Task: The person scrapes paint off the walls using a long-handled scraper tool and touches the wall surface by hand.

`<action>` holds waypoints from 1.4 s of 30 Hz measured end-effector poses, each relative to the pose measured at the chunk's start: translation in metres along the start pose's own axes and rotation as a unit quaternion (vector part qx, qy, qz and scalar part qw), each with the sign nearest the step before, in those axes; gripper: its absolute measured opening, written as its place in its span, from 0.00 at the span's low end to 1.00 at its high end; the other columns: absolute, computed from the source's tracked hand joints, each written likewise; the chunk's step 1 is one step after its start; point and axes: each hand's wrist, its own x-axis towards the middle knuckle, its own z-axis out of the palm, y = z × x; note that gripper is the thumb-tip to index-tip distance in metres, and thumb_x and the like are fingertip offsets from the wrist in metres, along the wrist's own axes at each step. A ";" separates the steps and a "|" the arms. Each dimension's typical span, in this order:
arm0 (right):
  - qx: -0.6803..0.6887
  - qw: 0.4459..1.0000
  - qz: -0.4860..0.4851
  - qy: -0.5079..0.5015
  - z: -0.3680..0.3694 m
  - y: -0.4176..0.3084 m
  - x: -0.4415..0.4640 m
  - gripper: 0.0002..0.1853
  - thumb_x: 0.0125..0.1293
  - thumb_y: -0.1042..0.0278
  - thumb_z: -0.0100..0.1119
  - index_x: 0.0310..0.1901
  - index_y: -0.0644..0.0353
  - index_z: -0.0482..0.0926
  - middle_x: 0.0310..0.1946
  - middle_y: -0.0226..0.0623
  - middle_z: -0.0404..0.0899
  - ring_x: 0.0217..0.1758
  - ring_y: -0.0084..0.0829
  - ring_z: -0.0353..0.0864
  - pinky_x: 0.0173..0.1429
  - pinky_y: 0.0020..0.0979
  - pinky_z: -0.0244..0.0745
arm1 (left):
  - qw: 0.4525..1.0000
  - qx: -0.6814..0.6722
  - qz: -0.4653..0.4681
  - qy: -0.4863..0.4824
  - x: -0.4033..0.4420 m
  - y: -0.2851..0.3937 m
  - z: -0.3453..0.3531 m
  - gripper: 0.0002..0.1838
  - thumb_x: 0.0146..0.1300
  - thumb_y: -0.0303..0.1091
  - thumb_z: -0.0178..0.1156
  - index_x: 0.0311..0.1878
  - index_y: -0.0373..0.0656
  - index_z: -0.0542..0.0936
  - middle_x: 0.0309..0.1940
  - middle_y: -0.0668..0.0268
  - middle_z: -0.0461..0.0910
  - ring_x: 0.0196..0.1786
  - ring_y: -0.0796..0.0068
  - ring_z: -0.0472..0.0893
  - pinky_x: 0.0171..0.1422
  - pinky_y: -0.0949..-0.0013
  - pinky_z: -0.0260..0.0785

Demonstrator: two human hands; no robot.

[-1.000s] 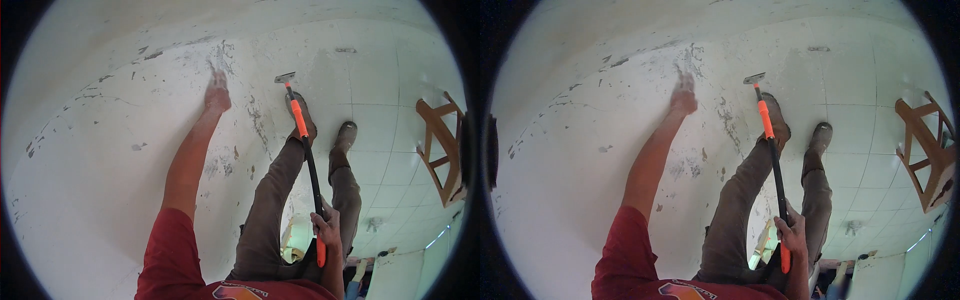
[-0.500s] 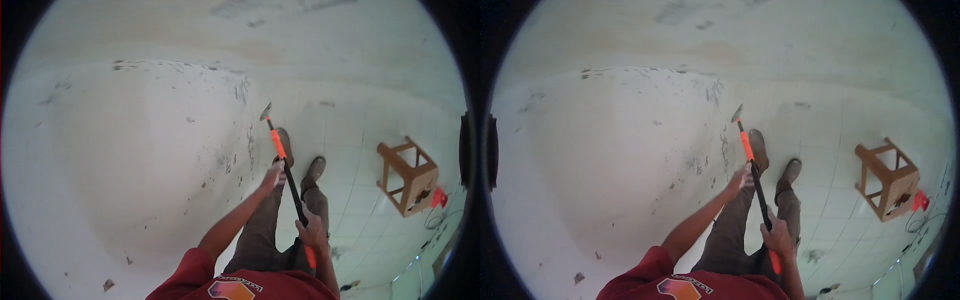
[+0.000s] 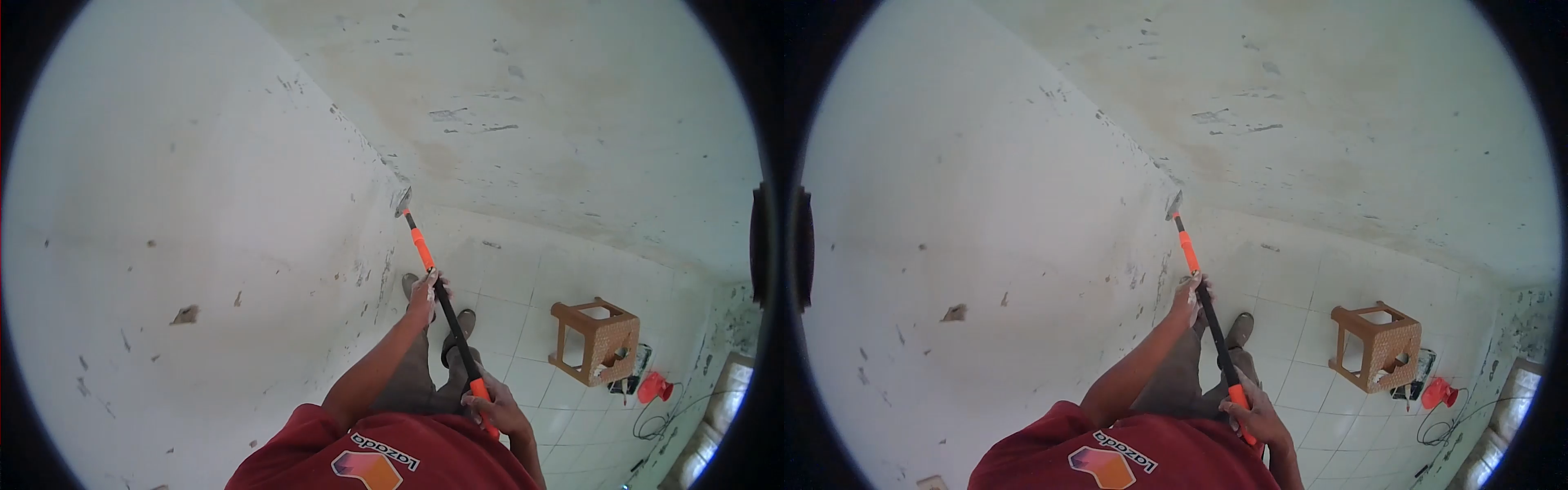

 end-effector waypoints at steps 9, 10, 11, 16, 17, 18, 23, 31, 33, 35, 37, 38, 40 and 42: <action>-0.024 0.999 -0.035 -0.005 0.032 -0.014 -0.048 0.39 0.72 0.73 0.58 0.82 0.63 0.54 0.34 0.35 0.81 0.24 0.21 0.75 0.31 0.26 0.75 | 0.994 -0.093 0.060 -0.027 -0.044 0.036 -0.005 0.20 0.81 0.49 0.55 0.55 0.39 0.77 0.44 0.59 0.81 0.39 0.64 0.81 0.49 0.59 0.78; -0.089 0.995 -0.031 0.025 0.036 -0.015 -0.052 0.39 0.72 0.70 0.58 0.81 0.66 0.56 0.35 0.36 0.81 0.27 0.25 0.78 0.36 0.30 0.79 | 0.993 -0.089 0.063 -0.034 -0.045 0.041 -0.005 0.20 0.81 0.49 0.55 0.55 0.39 0.77 0.44 0.59 0.81 0.39 0.64 0.81 0.49 0.59 0.78; -0.087 0.995 -0.038 0.028 0.038 -0.007 -0.051 0.39 0.72 0.70 0.58 0.81 0.66 0.56 0.35 0.36 0.81 0.27 0.25 0.78 0.36 0.30 0.79 | 0.992 -0.099 0.068 -0.040 -0.047 0.046 -0.007 0.20 0.81 0.49 0.55 0.55 0.39 0.76 0.44 0.58 0.81 0.39 0.63 0.81 0.49 0.59 0.78; -0.274 0.929 -0.189 0.160 0.057 0.032 -0.051 0.34 0.73 0.68 0.60 0.78 0.67 0.64 0.50 0.54 0.86 0.48 0.43 0.87 0.61 0.41 0.79 | 0.988 -0.102 0.094 -0.060 -0.079 0.080 -0.003 0.20 0.81 0.50 0.53 0.57 0.40 0.74 0.45 0.57 0.81 0.39 0.62 0.82 0.49 0.59 0.78; -0.278 0.926 -0.196 0.164 0.065 0.032 -0.056 0.34 0.73 0.68 0.60 0.78 0.67 0.64 0.50 0.54 0.86 0.48 0.43 0.87 0.61 0.41 0.79 | 0.987 -0.096 0.106 -0.074 -0.088 0.090 -0.002 0.21 0.82 0.50 0.53 0.58 0.40 0.73 0.46 0.57 0.81 0.40 0.63 0.82 0.49 0.59 0.78; -0.259 0.933 -0.186 0.164 0.075 0.029 -0.065 0.34 0.73 0.67 0.61 0.78 0.65 0.66 0.53 0.56 0.86 0.52 0.43 0.88 0.61 0.40 0.78 | 0.985 -0.089 0.118 -0.087 -0.098 0.101 -0.002 0.22 0.82 0.50 0.53 0.60 0.39 0.73 0.46 0.57 0.81 0.40 0.63 0.82 0.48 0.59 0.78; -0.257 0.908 -0.260 0.205 0.121 0.048 -0.085 0.32 0.74 0.65 0.63 0.77 0.64 0.68 0.53 0.58 0.86 0.54 0.42 0.88 0.61 0.37 0.78 | 0.961 -0.094 0.192 -0.175 -0.160 0.147 0.002 0.23 0.82 0.51 0.52 0.61 0.39 0.73 0.45 0.58 0.81 0.37 0.66 0.83 0.47 0.61 0.79; -0.183 0.955 -0.190 0.135 0.196 0.066 -0.098 0.39 0.77 0.63 0.60 0.83 0.62 0.54 0.33 0.38 0.84 0.38 0.22 0.80 0.49 0.29 0.78 | 0.935 -0.088 0.268 -0.216 -0.263 0.194 -0.013 0.24 0.82 0.52 0.52 0.62 0.39 0.72 0.45 0.59 0.82 0.34 0.70 0.84 0.43 0.63 0.79; -0.188 0.950 -0.206 0.140 0.208 0.071 -0.098 0.39 0.77 0.64 0.60 0.83 0.62 0.55 0.32 0.37 0.83 0.37 0.23 0.80 0.48 0.29 0.78 | 0.923 -0.079 0.284 -0.247 -0.285 0.203 -0.013 0.23 0.82 0.52 0.52 0.61 0.39 0.72 0.43 0.59 0.81 0.34 0.71 0.84 0.43 0.64 0.79; -0.197 0.942 -0.225 0.149 0.222 0.073 -0.100 0.38 0.77 0.64 0.60 0.83 0.63 0.55 0.31 0.37 0.83 0.36 0.23 0.80 0.48 0.29 0.78 | 0.917 -0.085 0.293 -0.257 -0.299 0.213 -0.019 0.23 0.82 0.51 0.52 0.61 0.38 0.72 0.42 0.60 0.81 0.34 0.71 0.83 0.42 0.65 0.79; -0.223 0.927 -0.254 0.161 0.235 0.072 -0.107 0.39 0.76 0.65 0.61 0.82 0.63 0.55 0.29 0.35 0.82 0.35 0.23 0.79 0.47 0.29 0.78 | 0.911 -0.092 0.299 -0.269 -0.305 0.223 -0.024 0.23 0.82 0.51 0.52 0.60 0.38 0.73 0.42 0.61 0.80 0.34 0.71 0.83 0.42 0.65 0.78; -0.228 0.925 -0.258 0.162 0.239 0.069 -0.112 0.39 0.76 0.65 0.61 0.82 0.63 0.55 0.29 0.35 0.82 0.35 0.23 0.79 0.47 0.29 0.78 | 0.911 -0.104 0.295 -0.269 -0.306 0.226 -0.026 0.23 0.81 0.51 0.53 0.60 0.39 0.73 0.41 0.62 0.79 0.33 0.72 0.82 0.42 0.66 0.78; -0.297 0.896 -0.274 0.185 0.246 0.062 -0.125 0.40 0.74 0.65 0.63 0.82 0.64 0.56 0.30 0.36 0.83 0.35 0.25 0.80 0.48 0.29 0.78 | 0.911 -0.117 0.291 -0.269 -0.311 0.230 -0.028 0.23 0.81 0.51 0.53 0.60 0.39 0.73 0.40 0.63 0.78 0.33 0.72 0.81 0.41 0.66 0.77; -0.265 0.907 -0.285 0.163 0.242 0.070 -0.128 0.41 0.73 0.66 0.65 0.82 0.64 0.57 0.29 0.35 0.81 0.34 0.24 0.79 0.46 0.29 0.79 | 0.909 -0.141 0.265 -0.288 -0.314 0.233 -0.028 0.19 0.81 0.49 0.54 0.59 0.41 0.72 0.38 0.65 0.79 0.32 0.76 0.81 0.39 0.67 0.77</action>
